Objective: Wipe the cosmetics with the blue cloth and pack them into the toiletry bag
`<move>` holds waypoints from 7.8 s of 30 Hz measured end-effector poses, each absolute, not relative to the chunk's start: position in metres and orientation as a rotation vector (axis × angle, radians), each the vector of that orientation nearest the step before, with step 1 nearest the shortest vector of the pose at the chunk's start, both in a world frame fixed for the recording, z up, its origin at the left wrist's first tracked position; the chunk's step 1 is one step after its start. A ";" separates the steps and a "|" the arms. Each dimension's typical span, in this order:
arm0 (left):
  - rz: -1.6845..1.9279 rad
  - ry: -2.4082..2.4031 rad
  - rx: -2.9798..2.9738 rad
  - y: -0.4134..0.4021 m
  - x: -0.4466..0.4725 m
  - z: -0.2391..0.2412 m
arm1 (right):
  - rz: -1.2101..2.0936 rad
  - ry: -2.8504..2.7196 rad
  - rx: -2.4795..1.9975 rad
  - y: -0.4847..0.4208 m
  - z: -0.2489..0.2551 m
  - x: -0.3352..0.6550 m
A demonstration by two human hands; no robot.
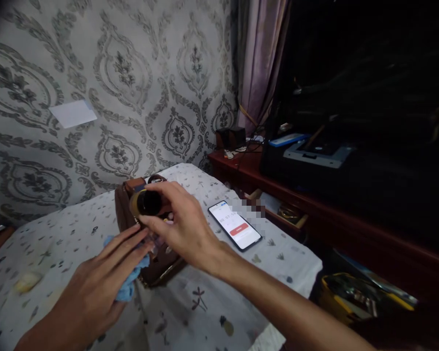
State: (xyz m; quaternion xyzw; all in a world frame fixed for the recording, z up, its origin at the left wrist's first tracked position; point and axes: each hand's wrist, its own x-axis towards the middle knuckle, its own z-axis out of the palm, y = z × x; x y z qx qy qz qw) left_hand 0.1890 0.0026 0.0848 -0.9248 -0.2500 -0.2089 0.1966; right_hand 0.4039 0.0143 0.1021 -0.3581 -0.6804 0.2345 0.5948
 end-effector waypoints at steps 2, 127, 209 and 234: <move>-0.458 -0.704 -2.546 0.004 0.191 0.080 | 0.499 -1.694 -0.903 0.027 0.104 0.412; -1.385 -1.913 -2.636 -0.022 0.052 -0.013 | 2.019 -0.618 -0.619 0.015 -0.021 0.229; -2.782 -2.324 -1.996 -0.009 0.057 -0.018 | 1.792 -1.179 -0.653 0.013 -0.035 0.227; -2.048 -1.869 -2.776 -0.022 0.059 -0.010 | 1.482 -1.332 -0.829 0.010 -0.024 0.230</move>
